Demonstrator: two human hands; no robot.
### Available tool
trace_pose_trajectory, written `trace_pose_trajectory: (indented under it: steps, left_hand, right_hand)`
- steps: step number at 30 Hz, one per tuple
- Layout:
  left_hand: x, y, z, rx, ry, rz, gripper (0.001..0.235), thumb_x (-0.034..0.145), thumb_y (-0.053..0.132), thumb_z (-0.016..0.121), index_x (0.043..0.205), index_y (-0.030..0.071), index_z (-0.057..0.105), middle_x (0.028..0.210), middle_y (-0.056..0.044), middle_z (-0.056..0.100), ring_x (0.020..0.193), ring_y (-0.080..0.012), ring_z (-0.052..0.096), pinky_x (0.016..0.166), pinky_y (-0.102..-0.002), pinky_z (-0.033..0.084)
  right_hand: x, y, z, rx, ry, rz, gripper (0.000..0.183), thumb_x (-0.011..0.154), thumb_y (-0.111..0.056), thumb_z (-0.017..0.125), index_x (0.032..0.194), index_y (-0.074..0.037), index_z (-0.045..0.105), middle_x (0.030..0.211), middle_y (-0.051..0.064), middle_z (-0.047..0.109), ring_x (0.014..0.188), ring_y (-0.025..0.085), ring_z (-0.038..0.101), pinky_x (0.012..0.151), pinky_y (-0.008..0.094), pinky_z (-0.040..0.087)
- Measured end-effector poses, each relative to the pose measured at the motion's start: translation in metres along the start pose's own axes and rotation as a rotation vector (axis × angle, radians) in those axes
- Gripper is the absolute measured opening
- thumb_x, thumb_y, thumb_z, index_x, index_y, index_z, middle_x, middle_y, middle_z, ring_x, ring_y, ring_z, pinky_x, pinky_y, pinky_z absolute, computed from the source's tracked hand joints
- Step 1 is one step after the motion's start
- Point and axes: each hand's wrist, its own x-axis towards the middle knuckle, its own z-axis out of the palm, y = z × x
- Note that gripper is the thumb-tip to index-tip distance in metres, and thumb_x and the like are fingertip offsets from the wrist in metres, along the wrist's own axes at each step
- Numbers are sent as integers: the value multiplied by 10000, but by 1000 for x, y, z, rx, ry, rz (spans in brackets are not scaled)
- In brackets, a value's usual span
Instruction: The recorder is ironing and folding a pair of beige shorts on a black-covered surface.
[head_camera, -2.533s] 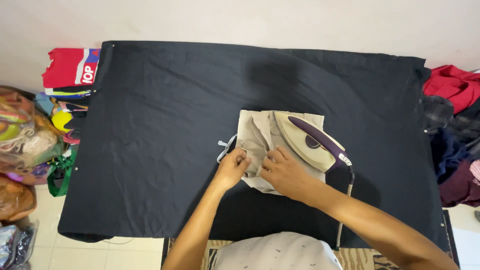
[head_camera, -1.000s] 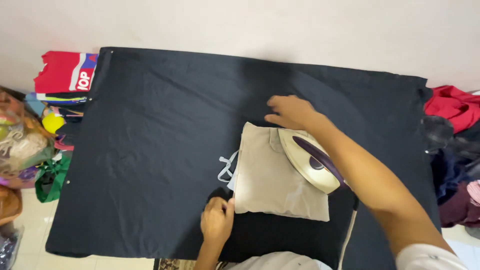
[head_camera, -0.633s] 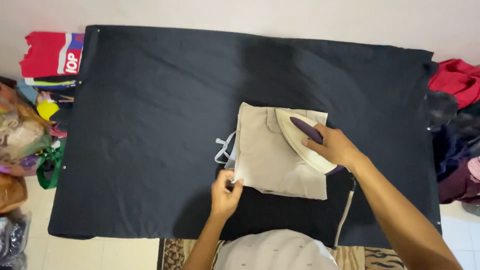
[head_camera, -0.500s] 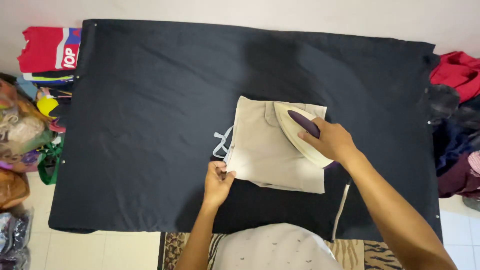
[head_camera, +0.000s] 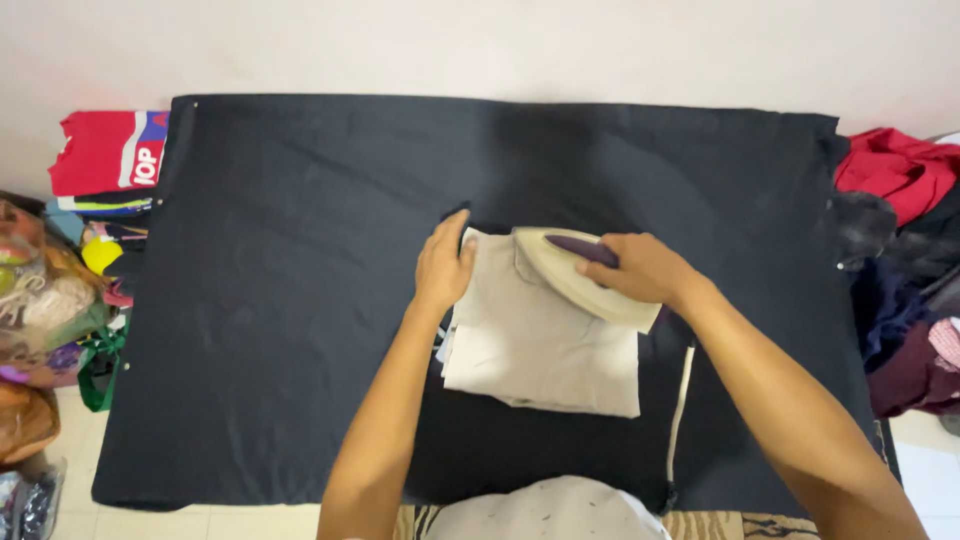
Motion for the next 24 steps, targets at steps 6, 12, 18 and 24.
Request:
trace_pose_trajectory:
  steps: [6,12,18,24]
  left_hand:
    - [44,-11,4,427,-574,-98,168,938,221,696,1039,91,724,1054,-108,743,1027,-318,678,906,-450,487]
    - [21,-60,19,59,-360,-372,199,921,247,662,978,69,729,837,-161,755,787,-335,752,746,-411,564]
    - [-40,20,-27,310,-163,-539,398,1011,423,584,907,46,658,889,-225,729,867,-451,687,760,-547,526]
    - [-108,-8,-7,201,-127,-369,342,967,364,609,819,56,616,828,-187,696,768,-432,659,668,-535,500]
  right_hand:
    - [13,11,24,-215,-29,-122,522,906,-553,634,979,-46,736,877,207,743,811,409,706,750,486,550]
    - [24,-9,20,-236,-92,-31,509,954,-512,623,979,-8,688,810,189,718,720,345,703,685,455,549]
    - [15,-30,47,774,-263,250,340,961,-342,589,967,-3,575,665,19,611,510,143,623,462,313,518]
    - [10,-79,105,828,-9,117,308,972,-303,586,970,2,543,620,72,591,428,148,583,407,311,479]
